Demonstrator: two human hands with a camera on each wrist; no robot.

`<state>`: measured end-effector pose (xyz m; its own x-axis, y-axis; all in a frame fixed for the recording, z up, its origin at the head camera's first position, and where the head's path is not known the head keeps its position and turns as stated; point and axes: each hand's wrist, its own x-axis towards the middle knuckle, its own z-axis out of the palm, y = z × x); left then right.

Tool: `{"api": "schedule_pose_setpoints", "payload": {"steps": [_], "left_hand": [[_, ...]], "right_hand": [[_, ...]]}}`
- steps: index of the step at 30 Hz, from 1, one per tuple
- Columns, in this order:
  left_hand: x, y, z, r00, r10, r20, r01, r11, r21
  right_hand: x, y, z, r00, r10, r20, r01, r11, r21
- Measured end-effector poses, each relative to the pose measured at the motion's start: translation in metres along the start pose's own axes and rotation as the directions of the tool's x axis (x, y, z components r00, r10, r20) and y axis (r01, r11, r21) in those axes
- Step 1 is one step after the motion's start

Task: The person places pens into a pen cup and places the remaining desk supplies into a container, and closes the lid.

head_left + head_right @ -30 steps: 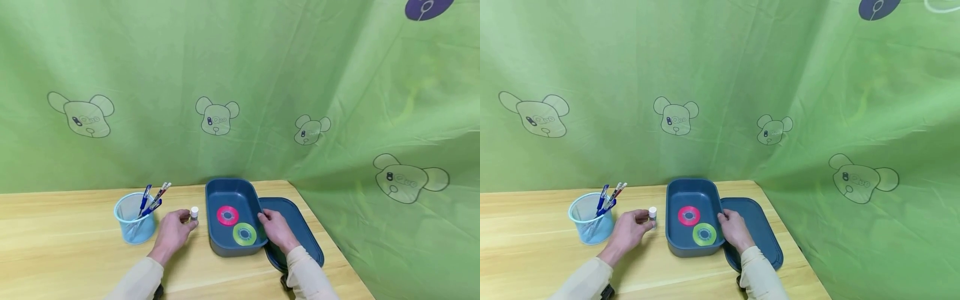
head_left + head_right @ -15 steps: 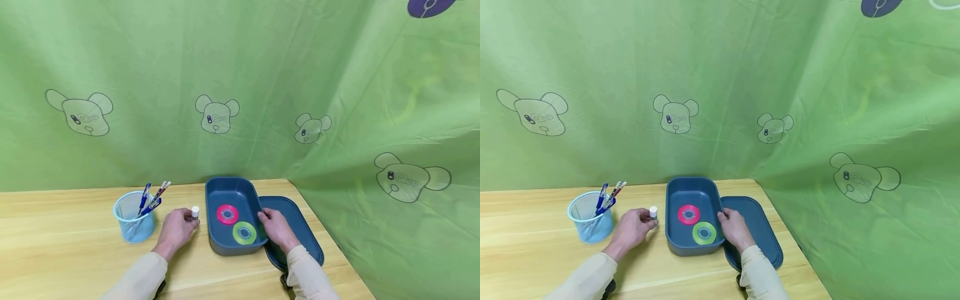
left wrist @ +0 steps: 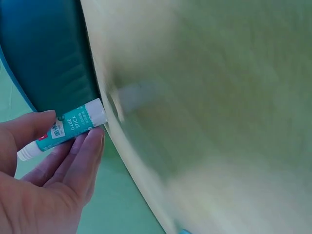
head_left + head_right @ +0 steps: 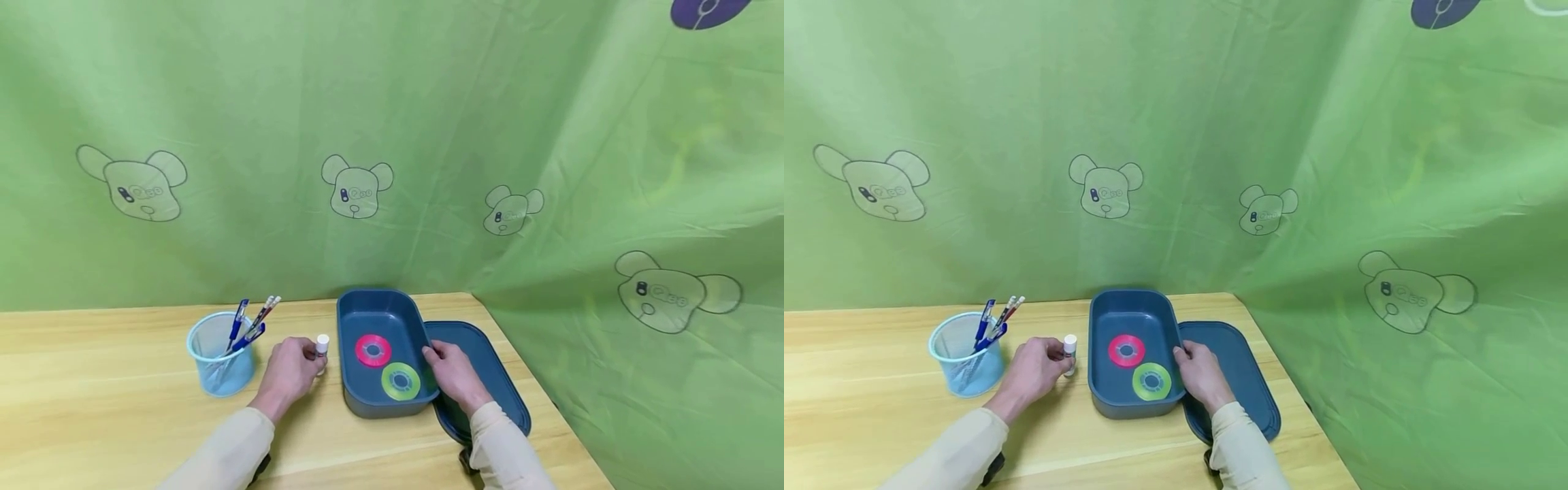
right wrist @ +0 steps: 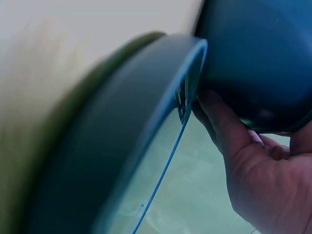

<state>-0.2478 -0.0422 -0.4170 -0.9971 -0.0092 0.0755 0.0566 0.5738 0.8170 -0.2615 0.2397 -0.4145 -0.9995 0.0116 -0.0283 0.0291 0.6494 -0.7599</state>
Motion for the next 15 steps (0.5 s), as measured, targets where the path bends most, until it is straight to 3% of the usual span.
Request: {"api": "schedule_pose_setpoints", "payload": {"steps": [7, 15], "left_hand": [[-0.0017, 0.0001, -0.0002, 1.000, -0.015, 0.012, 0.016, 0.999, -0.051], [-0.0053, 0.0022, -0.0048, 0.999, 0.024, -0.027, -0.026, 0.996, -0.087]], "right_hand": [[0.0004, -0.0004, 0.0004, 1.000, 0.003, 0.000, -0.003, 1.000, 0.011], [0.0013, 0.0008, 0.0008, 1.000, 0.000, -0.007, 0.000, 1.000, -0.008]]}}
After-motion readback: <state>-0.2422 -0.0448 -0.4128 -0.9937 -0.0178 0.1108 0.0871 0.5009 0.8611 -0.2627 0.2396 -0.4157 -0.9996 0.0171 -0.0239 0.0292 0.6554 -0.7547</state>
